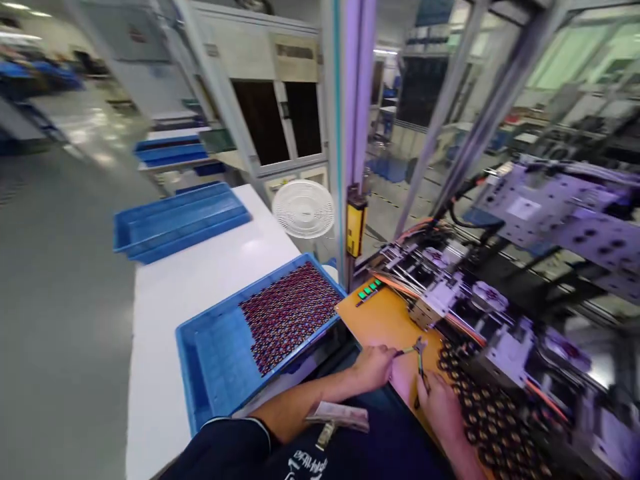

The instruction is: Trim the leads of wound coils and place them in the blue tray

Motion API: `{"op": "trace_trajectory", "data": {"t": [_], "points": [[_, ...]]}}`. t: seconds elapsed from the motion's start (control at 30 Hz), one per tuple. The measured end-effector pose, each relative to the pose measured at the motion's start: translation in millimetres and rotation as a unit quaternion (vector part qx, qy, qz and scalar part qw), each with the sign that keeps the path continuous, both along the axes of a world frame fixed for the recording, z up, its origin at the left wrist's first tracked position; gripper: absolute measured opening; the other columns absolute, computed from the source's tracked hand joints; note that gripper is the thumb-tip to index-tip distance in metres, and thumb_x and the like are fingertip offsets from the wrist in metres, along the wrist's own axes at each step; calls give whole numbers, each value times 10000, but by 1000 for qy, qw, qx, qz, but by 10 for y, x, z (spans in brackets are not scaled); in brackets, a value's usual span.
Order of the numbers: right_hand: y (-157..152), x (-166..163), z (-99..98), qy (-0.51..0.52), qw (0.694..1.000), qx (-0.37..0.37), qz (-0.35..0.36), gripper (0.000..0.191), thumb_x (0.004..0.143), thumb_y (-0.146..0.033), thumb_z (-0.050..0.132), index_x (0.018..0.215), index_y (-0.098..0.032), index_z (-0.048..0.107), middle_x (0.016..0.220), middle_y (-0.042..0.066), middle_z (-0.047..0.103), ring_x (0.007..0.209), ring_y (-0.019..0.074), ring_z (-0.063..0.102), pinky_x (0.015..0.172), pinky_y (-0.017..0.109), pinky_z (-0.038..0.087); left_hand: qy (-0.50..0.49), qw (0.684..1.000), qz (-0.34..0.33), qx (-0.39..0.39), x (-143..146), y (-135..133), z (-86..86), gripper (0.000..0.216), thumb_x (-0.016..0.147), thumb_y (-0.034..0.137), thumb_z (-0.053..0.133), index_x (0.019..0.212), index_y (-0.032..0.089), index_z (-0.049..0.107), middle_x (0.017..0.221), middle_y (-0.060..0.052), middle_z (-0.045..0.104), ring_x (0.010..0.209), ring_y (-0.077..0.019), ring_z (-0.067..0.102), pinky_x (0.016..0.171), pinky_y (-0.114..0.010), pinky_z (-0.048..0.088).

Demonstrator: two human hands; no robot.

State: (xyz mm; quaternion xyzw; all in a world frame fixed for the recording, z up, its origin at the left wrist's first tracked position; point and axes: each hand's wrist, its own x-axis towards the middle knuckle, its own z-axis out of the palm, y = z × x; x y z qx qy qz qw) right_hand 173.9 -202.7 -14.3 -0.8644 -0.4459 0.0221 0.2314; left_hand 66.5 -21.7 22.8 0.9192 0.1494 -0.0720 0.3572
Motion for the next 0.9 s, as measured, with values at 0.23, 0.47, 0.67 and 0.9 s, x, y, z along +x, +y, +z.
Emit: {"op": "trace_trajectory", "data": {"t": [0.23,0.47,0.67,0.9], "points": [[-269,-1,475,-68,996,8,60,362,1037,-307,363,960,-130,669,917,98,694,800,181,688,695,298,567,-34,999,-13,-7,-70,153,116,280,982,269,474,1157,132,643,1088,-71,691,996,-184,659,886,-285,499],[-501,830,1498,-179,975,12,134,334,1031,-343,443,1060,-114,684,958,53,695,764,151,679,720,282,555,-88,993,-29,77,281,934,580,376,1034,268,322,876,106,623,817,-75,655,741,-155,601,733,-269,444],[17,2015,1736,-234,965,-95,68,425,951,-423,454,964,-98,726,936,117,675,721,300,656,598,453,531,-147,969,-49,191,1429,1411,1207,312,894,378,647,1072,124,614,1034,-87,644,976,-215,568,874,-319,423],[581,2473,1600,-139,971,-176,78,342,809,-339,707,1060,-109,746,1245,149,596,1123,288,606,995,382,501,-97,958,-141,228,2278,1591,1209,415,802,290,753,1190,167,670,1486,-113,397,1451,-317,202,1171,-459,219]]}}
